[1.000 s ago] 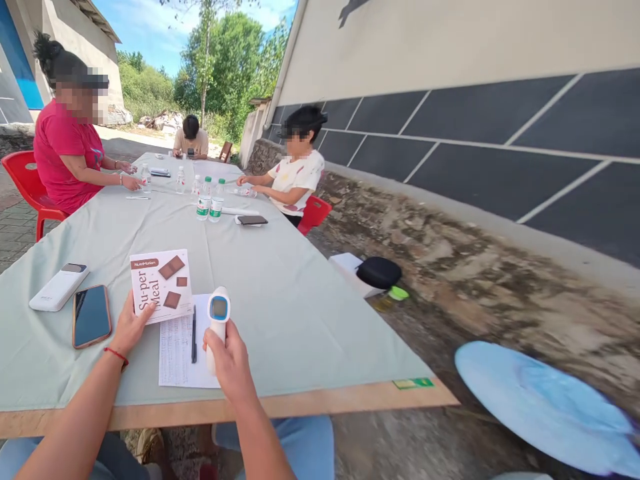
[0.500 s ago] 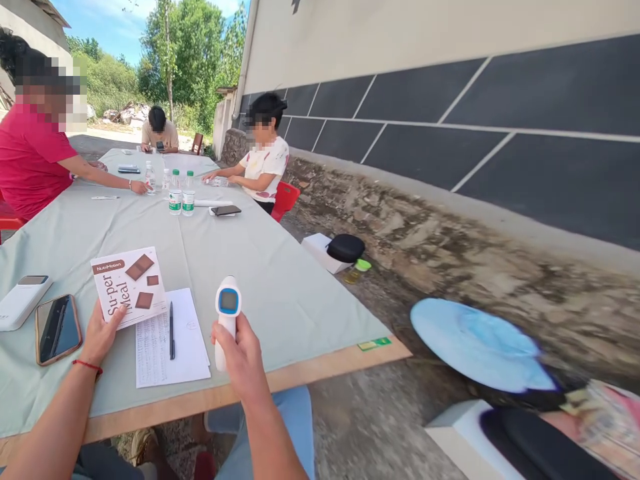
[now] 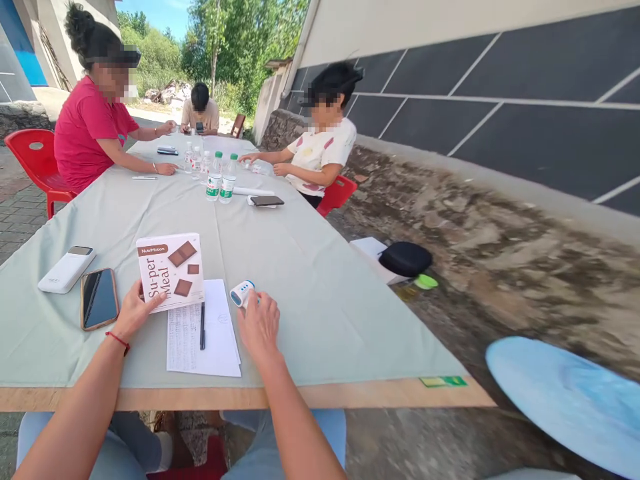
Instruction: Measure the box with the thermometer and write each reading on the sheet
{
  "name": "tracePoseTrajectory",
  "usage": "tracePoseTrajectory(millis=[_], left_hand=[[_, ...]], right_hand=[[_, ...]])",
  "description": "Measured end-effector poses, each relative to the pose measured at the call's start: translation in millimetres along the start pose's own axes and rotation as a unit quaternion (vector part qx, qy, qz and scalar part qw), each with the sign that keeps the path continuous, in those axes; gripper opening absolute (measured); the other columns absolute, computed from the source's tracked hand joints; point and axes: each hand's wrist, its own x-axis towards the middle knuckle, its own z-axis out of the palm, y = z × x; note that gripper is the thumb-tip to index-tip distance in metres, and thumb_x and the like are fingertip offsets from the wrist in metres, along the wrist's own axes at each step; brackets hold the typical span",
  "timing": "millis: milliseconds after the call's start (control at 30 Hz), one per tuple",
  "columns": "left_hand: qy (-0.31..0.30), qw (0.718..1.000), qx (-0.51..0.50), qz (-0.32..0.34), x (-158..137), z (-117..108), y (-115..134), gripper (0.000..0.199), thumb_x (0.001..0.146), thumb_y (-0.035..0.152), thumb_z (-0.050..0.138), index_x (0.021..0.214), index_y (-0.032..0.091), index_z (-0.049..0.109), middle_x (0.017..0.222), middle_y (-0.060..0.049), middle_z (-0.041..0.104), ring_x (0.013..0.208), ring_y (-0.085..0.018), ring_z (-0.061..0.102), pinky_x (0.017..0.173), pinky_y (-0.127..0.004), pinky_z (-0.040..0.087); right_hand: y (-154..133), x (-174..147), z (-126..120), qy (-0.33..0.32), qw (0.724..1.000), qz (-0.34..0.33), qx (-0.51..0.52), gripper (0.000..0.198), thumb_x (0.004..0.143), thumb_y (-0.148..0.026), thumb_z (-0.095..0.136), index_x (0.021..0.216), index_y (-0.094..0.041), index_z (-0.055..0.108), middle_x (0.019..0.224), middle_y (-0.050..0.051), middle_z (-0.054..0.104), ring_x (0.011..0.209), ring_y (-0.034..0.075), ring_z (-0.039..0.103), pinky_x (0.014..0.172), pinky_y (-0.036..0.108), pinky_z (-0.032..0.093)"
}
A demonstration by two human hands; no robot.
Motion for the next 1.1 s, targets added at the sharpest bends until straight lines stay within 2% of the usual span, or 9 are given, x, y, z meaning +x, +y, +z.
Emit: tracePoseTrajectory(millis=[133, 233, 333, 433, 633, 700, 833, 967, 1100], left_hand=[[0.012, 1.000, -0.013, -0.005, -1.0, 3.3, -4.8, 0.079, 0.062, 0.058, 0.078, 0.123, 0.014, 0.051, 0.119, -0.013, 0.061, 0.106, -0.027, 0.059, 0.090, -0.040, 0.048], [0.041, 0.999, 0.013, 0.021, -4.4, 6.3, -4.6, 0.076, 0.064, 0.055, 0.078, 0.122, 0.015, 0.051, 0.118, -0.012, 0.060, 0.104, -0.026, 0.058, 0.088, -0.038, 0.048], [0.068, 0.995, 0.038, 0.056, -3.4, 8.9, -5.8, 0.073, 0.066, 0.051, 0.078, 0.123, 0.016, 0.049, 0.116, -0.012, 0.058, 0.105, -0.026, 0.056, 0.090, -0.039, 0.047], [0.101, 0.990, 0.063, 0.076, 4.8, 12.3, -10.8, 0.071, 0.067, 0.045, 0.077, 0.125, 0.017, 0.046, 0.117, -0.012, 0.055, 0.111, -0.027, 0.052, 0.094, -0.043, 0.045], [0.183, 0.968, 0.127, 0.118, 12.0, 22.1, -16.3, 0.061, 0.077, 0.024, 0.063, 0.132, 0.013, 0.038, 0.140, -0.018, 0.035, 0.136, -0.032, 0.029, 0.114, -0.051, 0.027], [0.217, 0.950, 0.163, 0.151, 2.2, 23.5, -10.3, 0.054, 0.074, 0.024, 0.065, 0.123, 0.012, 0.045, 0.135, -0.018, 0.038, 0.133, -0.032, 0.033, 0.112, -0.051, 0.029], [0.070, 0.939, 0.213, 0.261, -24.9, 24.1, 6.3, 0.017, 0.081, 0.033, 0.060, 0.089, 0.018, 0.055, 0.104, -0.009, 0.056, 0.102, -0.024, 0.053, 0.098, -0.043, 0.041], [-0.118, 0.930, 0.197, 0.289, -34.6, 27.3, 8.0, 0.025, 0.078, 0.040, 0.066, 0.092, 0.021, 0.061, 0.107, -0.006, 0.058, 0.101, -0.022, 0.055, 0.095, -0.039, 0.043], [-0.206, 0.915, 0.203, 0.282, -31.8, 32.8, -2.8, 0.024, 0.073, 0.034, 0.073, 0.093, 0.022, 0.066, 0.109, -0.006, 0.060, 0.105, -0.026, 0.054, 0.099, -0.044, 0.040]], right_hand=[[-45.8, -14.6, 12.6, -0.094, 0.989, -0.054, 0.102, 0.028, 0.090, -0.029, 0.062, 0.115, -0.018, 0.056, 0.102, 0.011, 0.061, 0.089, 0.026, 0.060, 0.073, 0.033, 0.044], [-68.5, -14.1, 18.1, -0.124, 0.989, -0.043, 0.072, 0.028, 0.088, -0.021, 0.061, 0.115, -0.017, 0.057, 0.101, 0.012, 0.060, 0.083, 0.026, 0.061, 0.067, 0.032, 0.042], [-65.7, -9.3, 18.2, -0.130, 0.988, -0.041, 0.076, 0.038, 0.084, -0.011, 0.052, 0.121, -0.018, 0.058, 0.096, 0.010, 0.060, 0.078, 0.023, 0.060, 0.068, 0.030, 0.042], [-49.3, -11.5, 16.8, -0.113, 0.969, -0.039, 0.216, 0.040, 0.083, -0.015, 0.044, 0.119, -0.018, 0.062, 0.089, 0.007, 0.060, 0.076, 0.021, 0.058, 0.074, 0.032, 0.044], [-37.2, -31.0, 11.6, -0.070, 0.794, 0.048, 0.602, 0.048, 0.075, -0.038, 0.060, 0.118, -0.019, 0.055, 0.082, 0.002, 0.057, 0.077, 0.019, 0.058, 0.075, 0.035, 0.048], [-40.3, -34.9, 8.1, -0.058, 0.766, 0.072, 0.636, 0.046, 0.071, -0.042, 0.070, 0.109, -0.020, 0.055, 0.077, -0.001, 0.054, 0.072, 0.018, 0.056, 0.072, 0.033, 0.048], [-45.1, -38.9, 1.7, -0.041, 0.747, 0.108, 0.654, 0.043, 0.081, -0.060, 0.059, 0.093, -0.019, 0.055, 0.067, -0.002, 0.050, 0.063, 0.016, 0.053, 0.067, 0.033, 0.048], [-45.8, -38.7, 0.3, -0.080, 0.738, 0.122, 0.659, 0.047, 0.078, -0.055, 0.059, 0.105, -0.016, 0.062, 0.083, 0.005, 0.062, 0.077, 0.021, 0.060, 0.075, 0.038, 0.049], [-47.3, -30.3, 6.3, -0.072, 0.774, 0.141, 0.613, 0.028, 0.064, -0.037, 0.069, 0.082, -0.017, 0.062, 0.062, -0.001, 0.056, 0.060, 0.015, 0.051, 0.061, 0.029, 0.042]])
